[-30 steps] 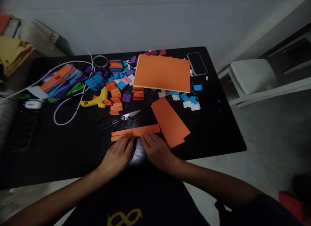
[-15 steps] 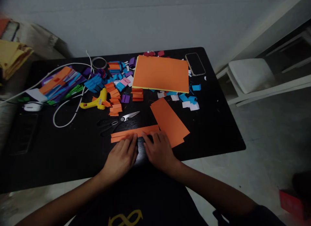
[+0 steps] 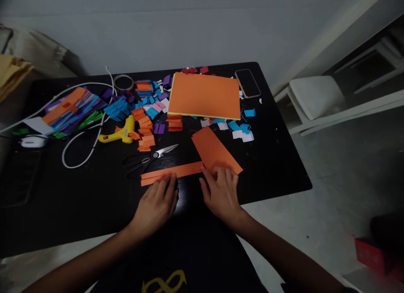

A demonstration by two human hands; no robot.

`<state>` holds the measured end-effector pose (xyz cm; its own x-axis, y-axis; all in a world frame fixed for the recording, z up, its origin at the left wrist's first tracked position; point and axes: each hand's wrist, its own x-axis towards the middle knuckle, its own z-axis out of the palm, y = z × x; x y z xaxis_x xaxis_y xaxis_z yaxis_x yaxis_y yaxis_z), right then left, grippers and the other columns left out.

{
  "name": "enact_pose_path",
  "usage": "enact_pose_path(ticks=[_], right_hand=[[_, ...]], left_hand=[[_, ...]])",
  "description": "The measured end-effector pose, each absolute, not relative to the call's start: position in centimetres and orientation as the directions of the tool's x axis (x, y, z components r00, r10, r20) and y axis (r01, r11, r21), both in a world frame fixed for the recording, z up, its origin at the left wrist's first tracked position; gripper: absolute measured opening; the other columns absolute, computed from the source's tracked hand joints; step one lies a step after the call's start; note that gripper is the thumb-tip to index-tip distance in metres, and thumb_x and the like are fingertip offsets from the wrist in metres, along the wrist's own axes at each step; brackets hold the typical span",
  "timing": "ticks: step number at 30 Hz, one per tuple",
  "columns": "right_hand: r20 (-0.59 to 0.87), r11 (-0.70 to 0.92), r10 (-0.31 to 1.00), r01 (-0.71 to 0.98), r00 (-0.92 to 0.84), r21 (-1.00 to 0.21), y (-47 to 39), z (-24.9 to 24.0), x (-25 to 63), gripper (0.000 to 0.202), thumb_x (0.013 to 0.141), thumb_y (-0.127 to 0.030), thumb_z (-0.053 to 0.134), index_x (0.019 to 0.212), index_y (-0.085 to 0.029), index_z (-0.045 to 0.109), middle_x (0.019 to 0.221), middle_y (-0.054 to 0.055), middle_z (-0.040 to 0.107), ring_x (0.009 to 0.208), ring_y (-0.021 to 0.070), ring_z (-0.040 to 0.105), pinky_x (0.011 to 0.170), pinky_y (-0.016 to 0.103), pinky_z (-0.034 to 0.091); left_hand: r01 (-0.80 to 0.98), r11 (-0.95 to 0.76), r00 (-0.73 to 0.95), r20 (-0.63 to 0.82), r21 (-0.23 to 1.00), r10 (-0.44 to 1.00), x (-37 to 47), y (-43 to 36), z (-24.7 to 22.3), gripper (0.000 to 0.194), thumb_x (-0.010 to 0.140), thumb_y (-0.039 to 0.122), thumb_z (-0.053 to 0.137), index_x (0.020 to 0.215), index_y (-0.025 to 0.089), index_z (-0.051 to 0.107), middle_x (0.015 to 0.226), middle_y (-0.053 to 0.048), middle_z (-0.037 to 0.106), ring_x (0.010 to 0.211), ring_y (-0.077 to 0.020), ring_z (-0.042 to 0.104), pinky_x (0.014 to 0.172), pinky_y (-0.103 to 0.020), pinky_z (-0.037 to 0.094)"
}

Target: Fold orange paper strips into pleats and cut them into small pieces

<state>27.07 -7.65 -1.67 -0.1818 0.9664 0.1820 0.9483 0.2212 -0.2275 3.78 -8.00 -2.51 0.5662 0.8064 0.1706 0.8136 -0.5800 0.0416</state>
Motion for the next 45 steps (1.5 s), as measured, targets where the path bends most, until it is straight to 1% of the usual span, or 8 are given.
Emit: enact_pose_path(ticks=[3,6,8,14,22,30,34,45], right_hand=[[0.282,0.296,0.935,0.910,-0.213,-0.292,-7.5,-2.1,25.8,0.033,0.109,-0.028,0.055,0.131,-0.012,0.074,0.116,0.017,0.072,0.108,0.0317,0.064,0.096,0.052,0.048],[0.377,0.520,0.842,0.769,-0.387,-0.372,-7.2,-2.7,24.2,0.032,0.107,-0.017,0.054,0.133,-0.011,0.072,0.124,0.016,0.076,0.117,0.0279,0.068,0.101,0.045,0.054],[0.387,0.593,0.799,0.711,-0.461,-0.377,-7.1,-3.1,23.3,0.036,0.107,-0.014,0.053,0.138,-0.007,0.069,0.132,0.017,0.076,0.124,0.0276,0.068,0.106,0.043,0.056],[0.311,0.593,0.803,0.737,-0.509,-0.324,-7.4,-3.8,22.6,0.038,0.107,-0.014,0.054,0.141,-0.003,0.067,0.140,0.017,0.075,0.134,0.0292,0.067,0.116,0.044,0.056],[0.285,0.590,0.806,0.748,-0.520,-0.304,-7.4,-3.7,22.6,0.039,0.107,-0.013,0.050,0.139,-0.003,0.070,0.138,0.019,0.075,0.131,0.0299,0.070,0.113,0.045,0.060],[0.247,0.581,0.813,0.750,-0.527,-0.316,-7.3,-3.1,22.5,0.038,0.107,-0.014,0.052,0.137,-0.003,0.071,0.139,0.018,0.075,0.132,0.0314,0.069,0.115,0.046,0.059],[0.212,0.580,0.815,0.748,-0.540,-0.323,-7.3,-2.9,22.4,0.039,0.106,-0.013,0.052,0.140,-0.003,0.070,0.140,0.020,0.074,0.133,0.0318,0.068,0.115,0.047,0.059],[0.204,0.608,0.793,0.763,-0.573,-0.221,-7.3,-3.0,22.2,0.042,0.103,-0.011,0.053,0.140,-0.002,0.069,0.140,0.021,0.073,0.130,0.0332,0.067,0.112,0.047,0.058]], left_hand=[[0.818,-0.573,0.562,0.152,0.041,0.813,3.9,-8.0,-2.4,0.043,0.106,0.018,0.054,0.143,-0.002,0.063,0.126,-0.026,0.075,0.111,-0.0339,0.074,0.095,-0.043,0.062],[0.816,-0.576,0.567,0.120,0.056,0.815,3.8,-8.0,-2.4,0.042,0.106,0.016,0.053,0.144,0.000,0.063,0.128,-0.026,0.075,0.118,-0.0336,0.073,0.100,-0.043,0.060],[0.809,-0.586,0.578,0.111,0.048,0.808,3.8,-8.1,-2.3,0.041,0.105,0.013,0.054,0.142,0.000,0.064,0.127,-0.025,0.075,0.119,-0.0334,0.072,0.102,-0.043,0.059],[0.817,-0.577,0.572,0.108,0.021,0.813,3.9,-8.2,-2.4,0.039,0.106,0.015,0.052,0.140,0.000,0.066,0.129,-0.024,0.075,0.114,-0.0321,0.072,0.100,-0.044,0.060],[0.848,-0.529,0.525,0.085,0.035,0.847,3.7,-8.0,-1.8,0.044,0.107,0.021,0.051,0.143,-0.002,0.063,0.117,-0.024,0.075,0.104,-0.0317,0.070,0.092,-0.043,0.058],[0.885,-0.445,0.458,0.084,-0.132,0.885,-0.1,-9.1,-1.2,0.049,0.110,0.028,0.047,0.142,-0.004,0.065,0.112,-0.024,0.074,0.103,-0.0336,0.068,0.089,-0.044,0.054],[0.883,-0.437,0.456,0.091,-0.172,0.885,-1.3,-9.3,-0.9,0.050,0.110,0.030,0.045,0.141,-0.005,0.065,0.114,-0.024,0.074,0.102,-0.0340,0.067,0.088,-0.045,0.054],[0.902,-0.425,0.431,0.098,-0.074,0.897,-2.3,-9.2,-0.5,0.047,0.108,0.030,0.050,0.140,-0.002,0.066,0.123,-0.026,0.073,0.111,-0.0372,0.068,0.095,-0.049,0.055]])
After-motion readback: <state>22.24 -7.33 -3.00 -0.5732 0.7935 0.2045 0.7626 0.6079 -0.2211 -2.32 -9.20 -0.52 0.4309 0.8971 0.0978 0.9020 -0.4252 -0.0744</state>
